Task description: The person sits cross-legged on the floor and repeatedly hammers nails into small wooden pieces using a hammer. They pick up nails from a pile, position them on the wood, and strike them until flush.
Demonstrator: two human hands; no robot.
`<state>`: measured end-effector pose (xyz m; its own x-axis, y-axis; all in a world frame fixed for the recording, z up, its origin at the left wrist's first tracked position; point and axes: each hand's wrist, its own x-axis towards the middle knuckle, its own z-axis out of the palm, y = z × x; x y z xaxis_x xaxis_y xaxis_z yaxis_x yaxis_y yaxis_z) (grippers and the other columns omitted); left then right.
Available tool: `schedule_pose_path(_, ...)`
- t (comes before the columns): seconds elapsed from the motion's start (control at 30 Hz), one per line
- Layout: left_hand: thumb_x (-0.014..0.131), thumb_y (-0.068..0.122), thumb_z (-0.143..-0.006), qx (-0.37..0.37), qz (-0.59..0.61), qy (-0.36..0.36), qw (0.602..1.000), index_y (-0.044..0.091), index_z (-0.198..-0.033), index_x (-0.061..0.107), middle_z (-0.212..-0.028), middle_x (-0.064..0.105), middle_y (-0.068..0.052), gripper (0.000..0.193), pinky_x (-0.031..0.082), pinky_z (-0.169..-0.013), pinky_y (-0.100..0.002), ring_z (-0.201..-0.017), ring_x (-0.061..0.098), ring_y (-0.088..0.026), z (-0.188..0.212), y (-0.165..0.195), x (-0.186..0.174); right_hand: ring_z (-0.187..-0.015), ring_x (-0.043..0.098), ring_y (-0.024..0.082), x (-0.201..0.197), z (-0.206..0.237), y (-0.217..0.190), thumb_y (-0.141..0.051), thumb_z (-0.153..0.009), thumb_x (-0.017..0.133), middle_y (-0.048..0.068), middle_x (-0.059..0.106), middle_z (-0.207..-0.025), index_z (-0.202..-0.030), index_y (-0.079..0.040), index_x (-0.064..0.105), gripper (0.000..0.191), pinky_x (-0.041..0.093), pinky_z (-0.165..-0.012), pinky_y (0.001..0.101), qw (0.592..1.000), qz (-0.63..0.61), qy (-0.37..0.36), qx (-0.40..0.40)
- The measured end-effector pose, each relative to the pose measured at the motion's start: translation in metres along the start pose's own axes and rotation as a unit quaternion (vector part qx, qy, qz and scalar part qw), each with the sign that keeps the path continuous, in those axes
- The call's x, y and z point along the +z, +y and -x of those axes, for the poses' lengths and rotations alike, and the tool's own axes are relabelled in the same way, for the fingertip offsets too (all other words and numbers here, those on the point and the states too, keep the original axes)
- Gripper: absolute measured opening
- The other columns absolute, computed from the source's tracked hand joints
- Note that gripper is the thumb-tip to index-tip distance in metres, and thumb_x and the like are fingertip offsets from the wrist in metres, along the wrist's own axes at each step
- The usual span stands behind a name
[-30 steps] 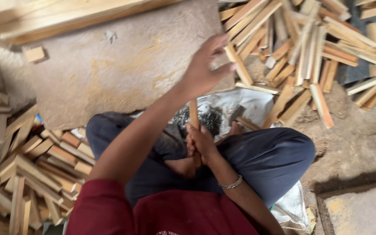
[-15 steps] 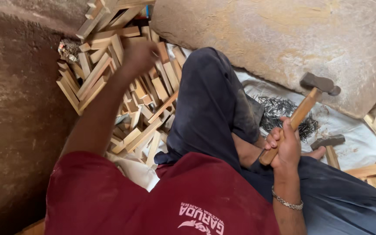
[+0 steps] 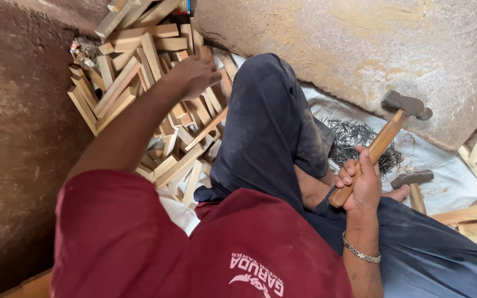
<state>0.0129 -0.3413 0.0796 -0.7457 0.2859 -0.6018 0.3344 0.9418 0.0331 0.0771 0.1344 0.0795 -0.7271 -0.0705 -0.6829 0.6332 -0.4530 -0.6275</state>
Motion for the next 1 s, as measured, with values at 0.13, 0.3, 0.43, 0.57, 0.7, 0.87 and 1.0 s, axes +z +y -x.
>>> schedule_pose_path(0.13, 0.052, 0.012, -0.111, 0.01, 0.033, 0.063, 0.997, 0.01, -0.114, 0.064, -0.101, 0.071, -0.012, 0.013, 0.055, -0.098, -0.038, -0.093, 0.069, -0.025, 0.04, -0.028, -0.005, -0.055, 0.043, 0.009, -0.003, 0.001, -0.002, -0.035, -0.11, 0.055, 0.0, 0.046, -0.073, -0.126, -0.012, 0.051, 0.029, 0.041, -0.049, 0.0262, 1.0, -0.01, -0.015, -0.001)
schedule_pose_path(0.3, 0.067, 0.006, -0.093, 0.027, -0.111, 0.298, 0.948, 0.007, -0.103, 0.064, -0.117, 0.072, -0.013, 0.011, 0.059, -0.091, -0.035, -0.106, 0.072, -0.028, 0.108, -0.043, -0.055, -0.052, 0.043, 0.009, -0.005, -0.003, -0.002, -0.035, -0.107, 0.056, 0.0, 0.045, -0.07, -0.124, -0.012, 0.051, 0.029, 0.04, -0.046, 0.0264, 1.0, -0.01, -0.01, 0.004)
schedule_pose_path(0.43, 0.074, 0.006, -0.104, 0.035, -0.002, 0.489, 0.872, 0.003, -0.109, 0.059, -0.13, 0.07, -0.013, 0.016, 0.057, -0.097, -0.04, -0.114, 0.07, -0.031, 0.107, -0.018, -0.092, -0.049, 0.042, 0.009, -0.004, -0.005, -0.003, -0.036, -0.105, 0.058, -0.002, 0.044, -0.067, -0.123, -0.013, 0.05, 0.03, 0.039, -0.043, 0.0264, 1.0, -0.019, 0.008, 0.011)
schedule_pose_path(0.57, 0.082, 0.005, -0.095, 0.067, 0.084, 0.557, 0.823, 0.007, -0.104, 0.058, -0.125, 0.07, -0.011, 0.025, 0.058, -0.088, -0.039, -0.108, 0.07, -0.03, 0.03, 0.036, -0.109, -0.047, 0.041, 0.008, -0.005, -0.007, -0.004, -0.037, -0.102, 0.06, -0.002, 0.045, -0.066, -0.123, -0.013, 0.051, 0.033, 0.038, -0.04, 0.0265, 0.999, -0.014, 0.023, 0.021)
schedule_pose_path(0.7, 0.084, 0.005, -0.097, 0.078, 0.38, 0.492, 0.78, 0.002, -0.102, 0.063, -0.099, 0.065, -0.016, 0.023, 0.054, -0.069, -0.036, -0.079, 0.065, -0.024, -0.073, 0.109, -0.116, -0.045, 0.042, 0.008, -0.009, -0.007, -0.005, -0.036, -0.101, 0.06, -0.001, 0.045, -0.065, -0.123, -0.012, 0.051, 0.034, 0.038, -0.039, 0.026, 0.999, -0.026, 0.031, 0.026)
schedule_pose_path(0.87, 0.074, 0.011, -0.095, -0.047, 0.669, 0.264, 0.693, -0.003, -0.108, 0.06, -0.085, 0.07, -0.011, 0.024, 0.059, -0.051, -0.026, -0.061, 0.07, -0.011, -0.162, 0.156, -0.12, -0.046, 0.044, 0.009, -0.012, -0.003, -0.007, -0.034, -0.103, 0.059, 0.0, 0.047, -0.066, -0.124, -0.01, 0.051, 0.033, 0.041, -0.041, 0.0271, 0.999, -0.044, 0.012, 0.019)
schedule_pose_path(1.0, 0.075, 0.015, -0.093, -0.155, 0.609, 0.177, 0.758, -0.002, -0.115, 0.058, -0.087, 0.071, -0.013, 0.033, 0.054, -0.05, -0.029, -0.061, 0.065, -0.015, -0.186, 0.151, -0.114, -0.046, 0.044, 0.009, -0.01, -0.002, -0.01, -0.034, -0.102, 0.058, 0.0, 0.046, -0.066, -0.124, -0.01, 0.051, 0.033, 0.041, -0.041, 0.027, 0.999, -0.05, 0.006, 0.019)
